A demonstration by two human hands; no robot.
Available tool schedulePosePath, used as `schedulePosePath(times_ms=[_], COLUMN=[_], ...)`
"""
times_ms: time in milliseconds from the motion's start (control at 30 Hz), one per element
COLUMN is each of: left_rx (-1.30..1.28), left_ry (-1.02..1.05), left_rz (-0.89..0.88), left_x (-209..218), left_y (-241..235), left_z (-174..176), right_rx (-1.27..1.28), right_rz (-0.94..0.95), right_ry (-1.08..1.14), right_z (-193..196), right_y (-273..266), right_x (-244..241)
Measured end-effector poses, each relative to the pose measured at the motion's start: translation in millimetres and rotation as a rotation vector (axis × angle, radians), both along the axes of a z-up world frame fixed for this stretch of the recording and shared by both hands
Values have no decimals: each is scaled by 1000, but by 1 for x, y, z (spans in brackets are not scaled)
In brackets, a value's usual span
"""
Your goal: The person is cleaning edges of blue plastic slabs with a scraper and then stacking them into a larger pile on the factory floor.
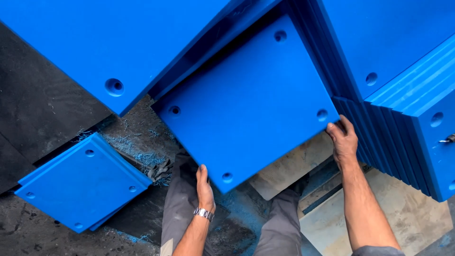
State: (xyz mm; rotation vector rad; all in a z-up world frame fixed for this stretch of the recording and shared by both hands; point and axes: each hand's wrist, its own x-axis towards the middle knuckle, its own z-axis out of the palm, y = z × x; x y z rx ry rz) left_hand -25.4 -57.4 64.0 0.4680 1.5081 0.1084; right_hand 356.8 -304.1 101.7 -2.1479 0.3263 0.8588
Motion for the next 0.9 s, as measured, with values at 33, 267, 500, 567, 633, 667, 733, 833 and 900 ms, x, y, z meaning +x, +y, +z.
schedulePosePath(times_ms=[33, 267, 500, 567, 633, 667, 733, 833, 900], left_rx=[7, 42, 45, 56, 29, 9, -54, -75, -11], left_ry=[-48, -12, -25, -101, -136, -174, -174, -184, -178], left_rz=[-49, -74, -107, -177, -243, -308, -329, -291, -196], left_x=[9, 84, 100, 98, 93, 89, 64, 43, 32], left_y=[5, 81, 88, 85, 92, 95, 111, 156, 192], left_z=[-7, -10, -18, -18, -10, -5, -15, -21, -19], right_rx=[38, 196, 184, 162, 188, 221, 70, -132, -165], right_rz=[-113, -380, -363, -416, -383, -347, -304, -100, 104], right_ry=[-24, 417, 369, 339, 333, 327, 229, -205, -517], right_z=[-3, -27, -41, -43, -43, -42, -40, -17, 2], right_y=[10, 81, 80, 73, 68, 67, 88, 140, 201], right_x=[-1, -48, -27, -27, -34, -37, -31, -23, -11])
